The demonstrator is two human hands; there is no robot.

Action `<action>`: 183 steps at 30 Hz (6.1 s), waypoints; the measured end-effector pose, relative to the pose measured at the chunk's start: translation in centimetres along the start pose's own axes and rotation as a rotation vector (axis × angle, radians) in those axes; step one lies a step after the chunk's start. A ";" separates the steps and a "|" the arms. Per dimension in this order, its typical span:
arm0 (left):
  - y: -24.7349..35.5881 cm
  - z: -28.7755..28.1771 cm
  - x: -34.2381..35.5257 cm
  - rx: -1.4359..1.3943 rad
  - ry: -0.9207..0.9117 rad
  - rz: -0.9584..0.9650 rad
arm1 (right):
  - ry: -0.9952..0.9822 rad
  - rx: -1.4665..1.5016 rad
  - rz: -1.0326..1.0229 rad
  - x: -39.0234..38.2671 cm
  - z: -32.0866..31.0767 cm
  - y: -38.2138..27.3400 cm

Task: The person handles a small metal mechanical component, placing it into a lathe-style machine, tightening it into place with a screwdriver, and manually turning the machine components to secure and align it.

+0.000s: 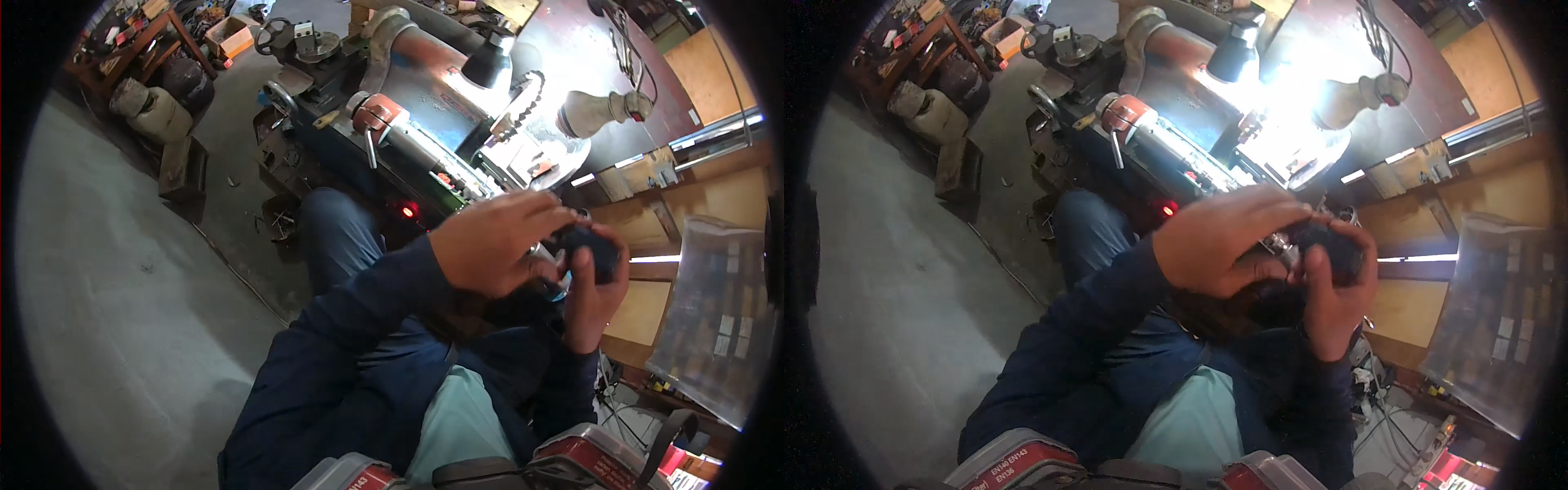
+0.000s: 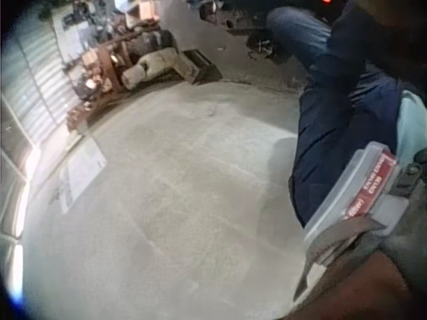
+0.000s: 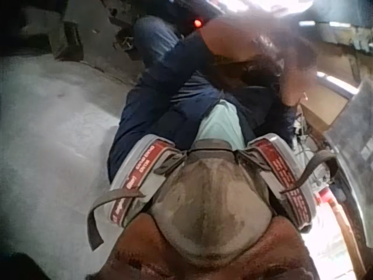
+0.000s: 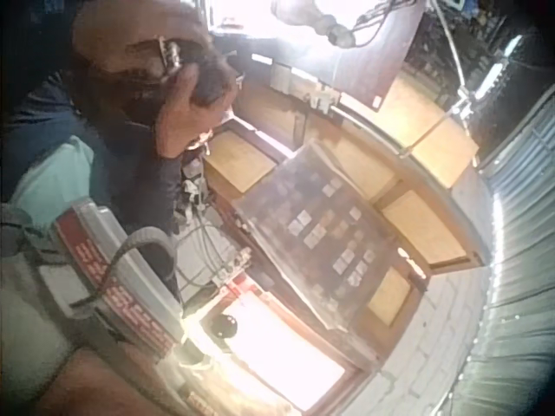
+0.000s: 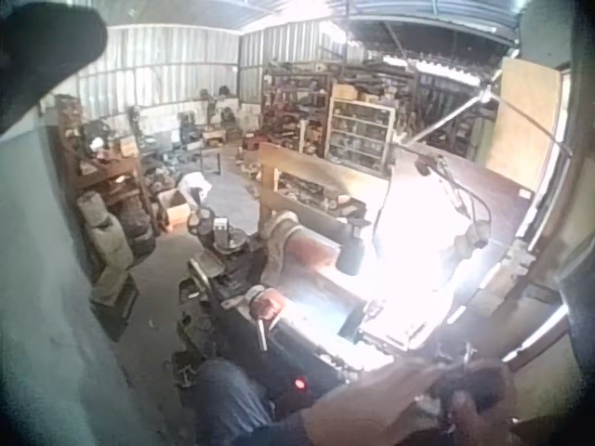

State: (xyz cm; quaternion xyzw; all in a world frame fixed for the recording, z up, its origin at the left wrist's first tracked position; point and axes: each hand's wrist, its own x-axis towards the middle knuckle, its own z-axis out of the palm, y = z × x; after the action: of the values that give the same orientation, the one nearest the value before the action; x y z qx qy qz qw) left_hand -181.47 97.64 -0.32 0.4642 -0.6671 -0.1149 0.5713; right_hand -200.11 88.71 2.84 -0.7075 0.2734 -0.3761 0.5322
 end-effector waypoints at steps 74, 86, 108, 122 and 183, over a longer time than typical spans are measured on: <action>-29.1 -20.3 -6.4 -0.672 0.142 -0.661 | -0.300 0.133 -0.698 12.2 30.1 1.7; -23.9 -20.8 -4.0 -0.399 0.018 -1.345 | -0.408 0.097 -0.583 12.5 28.8 1.8; -22.0 -20.5 -3.1 -0.404 0.189 -1.432 | -0.453 -0.010 -0.593 12.2 28.2 0.8; -25.6 -21.8 -6.0 -0.306 0.031 -1.125 | -0.443 -0.030 -0.566 12.6 27.5 1.0; -27.2 -20.1 -4.2 -0.988 0.160 -0.713 | -0.508 -0.340 0.248 -6.6 -2.0 5.2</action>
State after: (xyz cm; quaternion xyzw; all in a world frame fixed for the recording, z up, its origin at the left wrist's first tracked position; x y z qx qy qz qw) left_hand -151.08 93.63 -15.22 0.3463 -0.2937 -0.5593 0.6935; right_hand -205.44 91.35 -3.42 -0.8188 0.2750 -0.0687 0.4993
